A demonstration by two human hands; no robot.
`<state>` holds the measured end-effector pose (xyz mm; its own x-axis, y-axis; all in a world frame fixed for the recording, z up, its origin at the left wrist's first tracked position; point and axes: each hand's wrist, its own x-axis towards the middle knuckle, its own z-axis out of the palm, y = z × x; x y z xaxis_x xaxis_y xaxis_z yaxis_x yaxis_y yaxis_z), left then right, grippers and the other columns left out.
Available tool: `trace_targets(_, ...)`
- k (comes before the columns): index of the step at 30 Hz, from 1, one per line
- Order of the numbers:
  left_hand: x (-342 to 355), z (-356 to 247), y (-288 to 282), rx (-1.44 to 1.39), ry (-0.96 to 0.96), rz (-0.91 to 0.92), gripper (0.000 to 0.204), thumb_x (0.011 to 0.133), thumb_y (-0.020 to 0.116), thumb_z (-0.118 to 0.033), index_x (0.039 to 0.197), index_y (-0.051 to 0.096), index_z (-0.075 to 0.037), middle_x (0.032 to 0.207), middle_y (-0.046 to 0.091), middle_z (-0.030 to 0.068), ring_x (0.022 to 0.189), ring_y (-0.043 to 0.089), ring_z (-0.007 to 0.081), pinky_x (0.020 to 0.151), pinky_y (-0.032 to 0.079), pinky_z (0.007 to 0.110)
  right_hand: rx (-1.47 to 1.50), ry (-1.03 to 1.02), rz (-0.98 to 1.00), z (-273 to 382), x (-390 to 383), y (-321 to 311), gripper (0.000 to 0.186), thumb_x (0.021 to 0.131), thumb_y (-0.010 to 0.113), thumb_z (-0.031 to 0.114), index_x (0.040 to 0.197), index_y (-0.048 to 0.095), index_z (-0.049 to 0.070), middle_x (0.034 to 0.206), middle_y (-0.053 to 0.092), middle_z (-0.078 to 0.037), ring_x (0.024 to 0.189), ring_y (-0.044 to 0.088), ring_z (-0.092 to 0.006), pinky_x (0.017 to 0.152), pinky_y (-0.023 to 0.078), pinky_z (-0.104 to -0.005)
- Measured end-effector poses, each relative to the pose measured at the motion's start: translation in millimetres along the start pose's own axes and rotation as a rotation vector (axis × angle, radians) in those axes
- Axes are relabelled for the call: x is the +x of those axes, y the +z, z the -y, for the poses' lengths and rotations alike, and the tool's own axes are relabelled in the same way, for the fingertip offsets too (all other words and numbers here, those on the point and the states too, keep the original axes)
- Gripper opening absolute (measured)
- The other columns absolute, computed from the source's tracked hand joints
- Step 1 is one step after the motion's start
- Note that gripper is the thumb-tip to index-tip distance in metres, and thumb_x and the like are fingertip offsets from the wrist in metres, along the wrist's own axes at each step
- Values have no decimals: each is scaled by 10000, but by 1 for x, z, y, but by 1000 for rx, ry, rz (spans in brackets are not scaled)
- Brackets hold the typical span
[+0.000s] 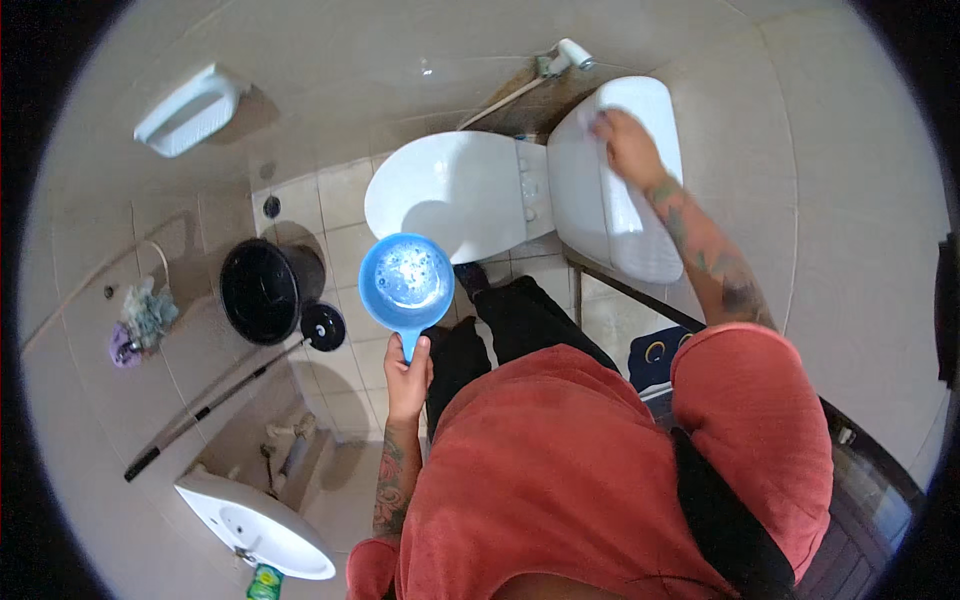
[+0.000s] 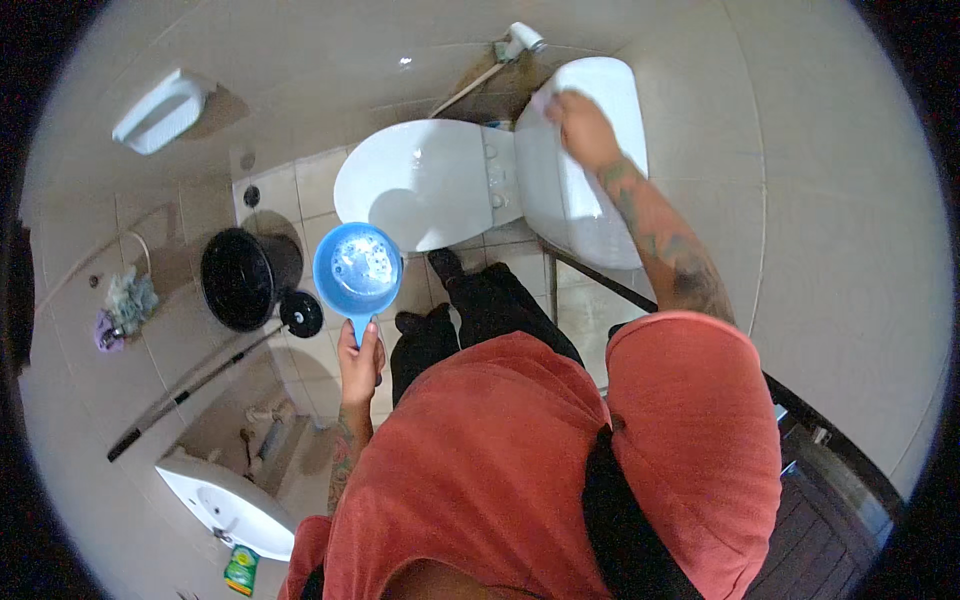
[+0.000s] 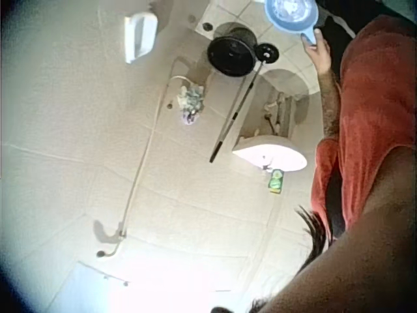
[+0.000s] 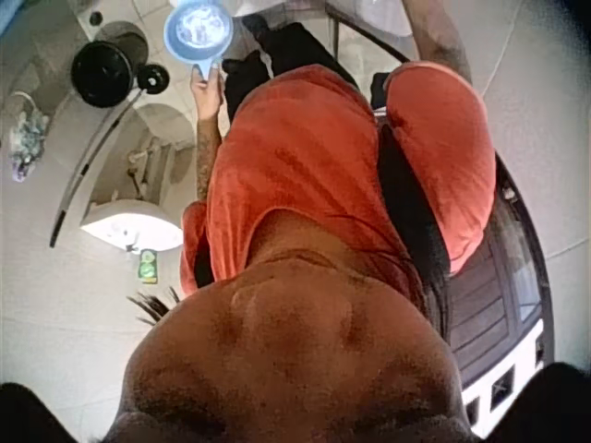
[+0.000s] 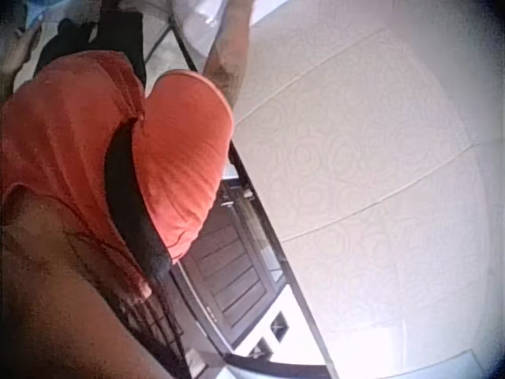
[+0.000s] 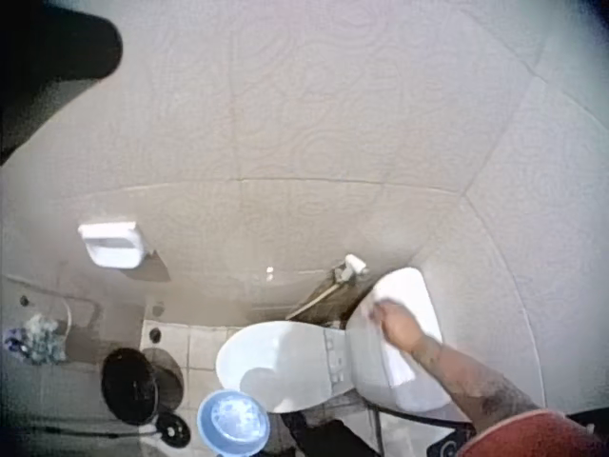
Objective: Cleaning the toilet, floor drain, sink, and walls in a bathroom using water and a plunger.
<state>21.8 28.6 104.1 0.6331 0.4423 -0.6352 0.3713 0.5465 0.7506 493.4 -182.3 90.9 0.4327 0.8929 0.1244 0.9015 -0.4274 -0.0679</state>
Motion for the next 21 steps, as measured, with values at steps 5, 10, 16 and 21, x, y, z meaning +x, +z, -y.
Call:
trace_targets(5,0,-23,4,64,31,66,168,972,592,-205,995,494,-71,583,451,-49,432,399,33,389,304,205,254,52,89,112,-163,-25,456,741,567,-33,1187,602,59,1236,565,-192,1226,505,-383,1058,391,-502)
trace_targets(10,4,-35,11,114,58,95,172,980,578,-210,1003,492,-63,576,443,-46,420,388,42,382,295,215,172,41,88,128,-202,-22,375,814,603,23,1183,617,88,1285,554,-182,1253,495,-367,1078,372,-503)
trace_targets(16,2,-46,24,159,60,164,176,987,562,-219,1037,481,-71,552,404,-46,392,345,40,364,262,221,-93,84,-170,36,-54,18,277,887,524,133,1138,640,144,1283,568,-107,1277,469,-286,1084,328,-481)
trace_targets(21,-4,-64,36,181,22,175,150,998,540,-217,1014,479,-81,550,399,-43,392,333,44,363,256,221,-10,357,-234,-9,29,6,327,844,514,81,1124,653,177,1181,577,-45,1087,524,-243,865,390,-436)
